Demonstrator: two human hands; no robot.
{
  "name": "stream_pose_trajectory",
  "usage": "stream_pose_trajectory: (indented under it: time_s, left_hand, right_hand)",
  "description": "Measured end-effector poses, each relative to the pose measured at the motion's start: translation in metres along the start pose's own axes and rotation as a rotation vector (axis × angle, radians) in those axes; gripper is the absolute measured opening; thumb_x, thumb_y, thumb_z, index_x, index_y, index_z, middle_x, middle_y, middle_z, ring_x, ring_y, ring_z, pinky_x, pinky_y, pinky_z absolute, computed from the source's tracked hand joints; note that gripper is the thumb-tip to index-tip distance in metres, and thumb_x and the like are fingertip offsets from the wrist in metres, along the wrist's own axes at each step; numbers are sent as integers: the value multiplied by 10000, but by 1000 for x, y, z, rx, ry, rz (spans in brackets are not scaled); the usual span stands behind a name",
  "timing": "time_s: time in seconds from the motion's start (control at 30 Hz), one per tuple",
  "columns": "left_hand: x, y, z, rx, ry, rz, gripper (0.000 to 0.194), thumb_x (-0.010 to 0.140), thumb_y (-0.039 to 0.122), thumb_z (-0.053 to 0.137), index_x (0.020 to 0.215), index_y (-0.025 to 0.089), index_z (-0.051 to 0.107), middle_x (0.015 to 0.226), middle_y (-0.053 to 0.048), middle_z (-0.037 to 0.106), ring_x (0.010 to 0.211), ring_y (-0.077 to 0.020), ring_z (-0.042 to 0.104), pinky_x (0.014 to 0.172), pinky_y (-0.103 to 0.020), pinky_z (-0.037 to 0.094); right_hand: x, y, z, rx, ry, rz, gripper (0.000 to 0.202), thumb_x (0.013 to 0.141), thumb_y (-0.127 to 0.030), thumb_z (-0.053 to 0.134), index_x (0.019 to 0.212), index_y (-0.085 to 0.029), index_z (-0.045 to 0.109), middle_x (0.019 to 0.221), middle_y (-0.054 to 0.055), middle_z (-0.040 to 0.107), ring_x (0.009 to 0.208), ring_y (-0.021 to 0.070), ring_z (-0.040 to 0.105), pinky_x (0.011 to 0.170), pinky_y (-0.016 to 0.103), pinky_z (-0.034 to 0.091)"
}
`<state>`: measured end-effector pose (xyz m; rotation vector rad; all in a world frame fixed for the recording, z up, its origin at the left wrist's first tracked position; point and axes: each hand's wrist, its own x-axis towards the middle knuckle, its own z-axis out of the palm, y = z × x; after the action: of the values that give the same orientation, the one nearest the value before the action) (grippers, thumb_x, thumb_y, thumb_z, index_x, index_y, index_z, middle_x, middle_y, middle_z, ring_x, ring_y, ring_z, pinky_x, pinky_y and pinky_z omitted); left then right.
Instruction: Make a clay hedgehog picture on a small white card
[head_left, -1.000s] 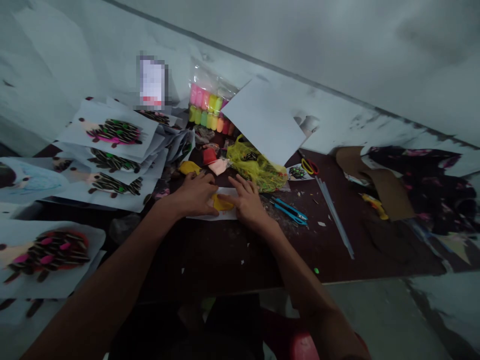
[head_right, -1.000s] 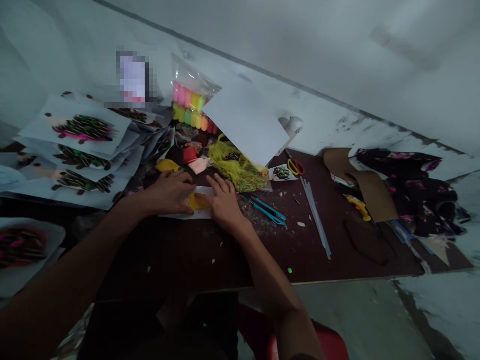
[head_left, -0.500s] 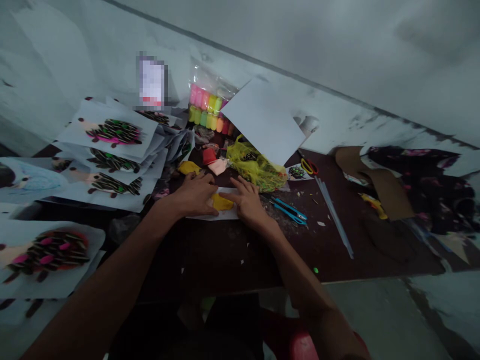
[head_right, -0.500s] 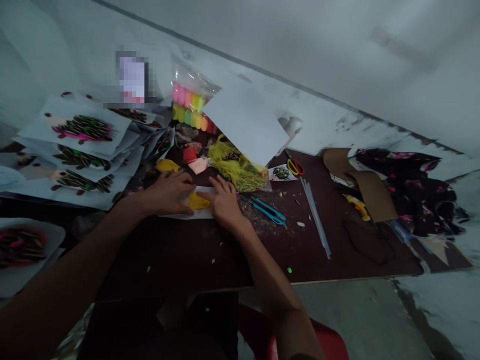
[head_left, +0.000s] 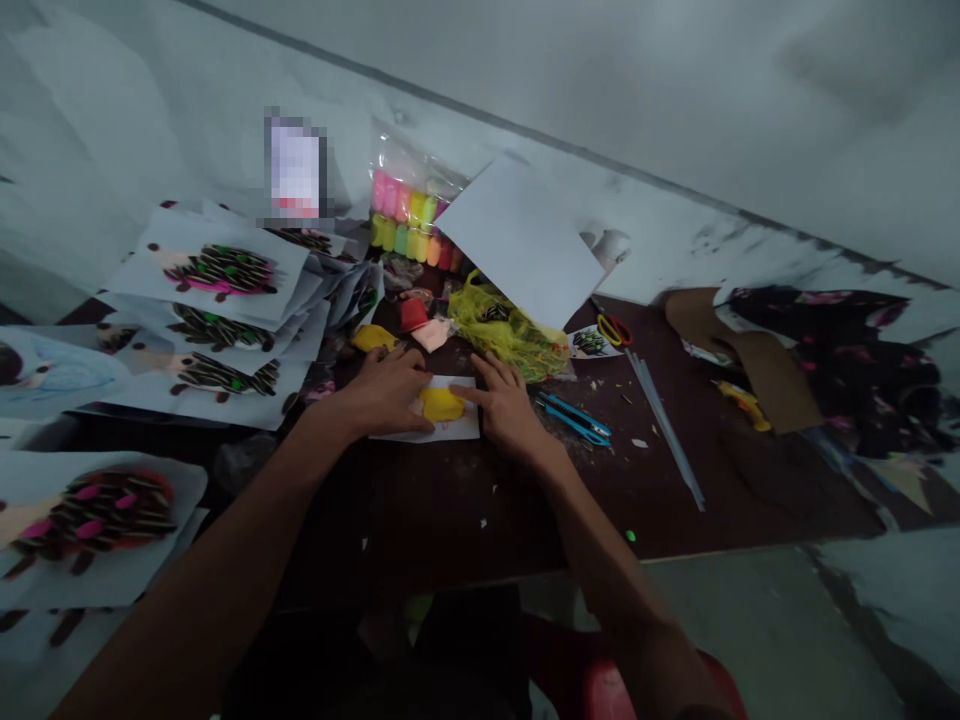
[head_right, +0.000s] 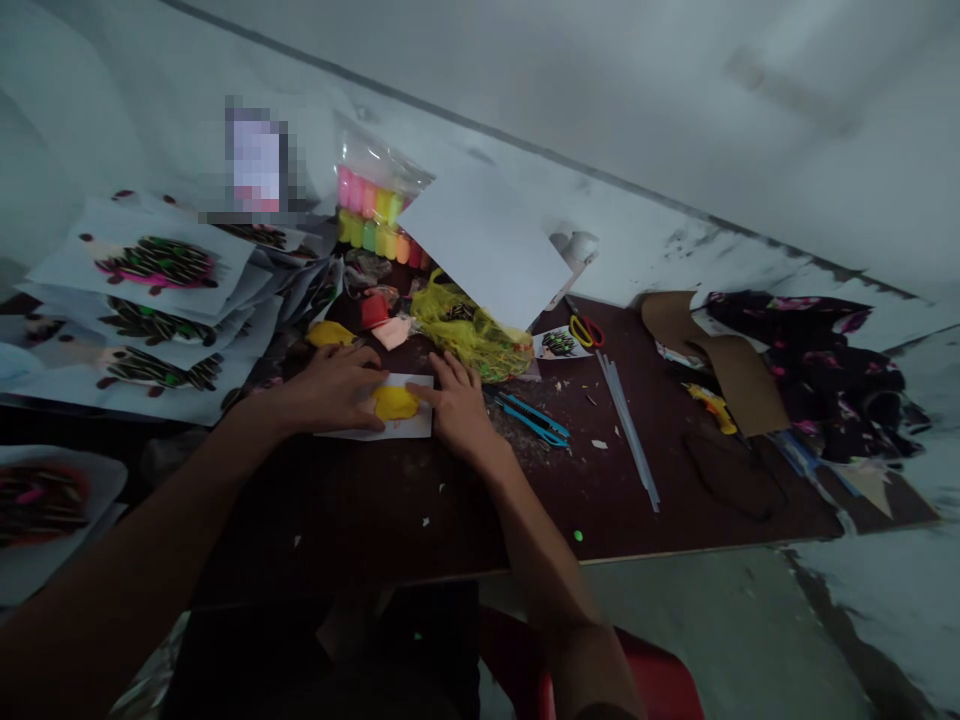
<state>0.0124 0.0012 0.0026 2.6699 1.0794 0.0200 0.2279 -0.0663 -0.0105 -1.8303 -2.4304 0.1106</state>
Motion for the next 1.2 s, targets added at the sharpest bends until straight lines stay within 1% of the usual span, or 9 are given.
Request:
stream_pose_trajectory:
  time_s: [0.13,0.27,0.43,0.53,0.7,0.87,0.97,1.07,1.2]
  left_hand:
    - [0,0,0,12,-9,12,516,737,523,742,1115,172,720,1256,-148,586,1194,-382,501,1016,-539,336]
    - [0,0,-1,18,-21,10,507,746,518,734,1106,161,719,1265,-146,575,1215,-372,490,1017,-525,337]
    - [0,3,-3,37,-19,-26,500,728,512,760,1106,188,722,1292,-130,577,1247,-364,478,1027,-491,336]
    - [-1,4,-4,48,-22,-24,503,735,508,749,1117,182,724,1309,-147,574,1251,-374,486,1014,-501,351]
    - [-1,3,-3,21,-9,-2,480,736,498,743,1081,164,731,1281,-153,580,1222,-376,504,999,-512,359]
    - [0,1,-2,50,-27,8,492,751,519,722,1090,163,722,1289,-159,573,1222,-377,498,997,-515,356]
    - [0,0,-2,40,-27,22,486,752,513,723,1083,158,719,1289,-165,570,1218,-382,498,988,-525,357]
    - [-1,0,-3,6,-14,18,479,720,502,760,1074,182,720,1270,-144,581,1215,-394,490,983,-513,358]
    - [-1,0,-5,-22,-39,5,507,726,490,750,1126,180,711,1292,-138,569,1220,-379,489,1013,-496,346]
  right_hand:
    - [-5,2,-3,-16,8,37,622,892,-10,478,1400,-349,598,1628,65,360,1516,310,257,1175,540,272]
    - [-9,-1,-3,-61,-27,-28,612,906,-32,493,1396,-387,590,1638,42,343,1530,302,227,1183,564,234]
    - [-9,-4,-4,-95,-37,-27,509,936,-82,510,1345,-352,647,1627,65,361,1532,317,219,1187,570,215]
    - [-10,-2,-4,-74,-13,-10,532,923,-59,499,1345,-347,647,1625,58,366,1527,309,233,1186,563,226]
    - [-8,-1,-1,-25,22,-10,630,903,-10,464,1407,-369,582,1642,37,333,1527,285,237,1197,534,229]
    - [-7,-3,-2,-50,-34,-23,569,922,-47,505,1384,-364,609,1633,57,352,1528,301,238,1197,549,218]
    - [-9,-2,-2,-46,-19,-11,564,916,-33,494,1370,-340,627,1633,75,348,1527,301,245,1194,536,232]
    - [-13,-1,-2,-27,10,-2,615,905,-9,469,1397,-356,597,1640,60,333,1525,294,247,1186,533,251]
    - [-20,-4,0,-38,4,-52,587,916,-44,508,1389,-379,599,1633,45,350,1528,296,233,1200,558,212]
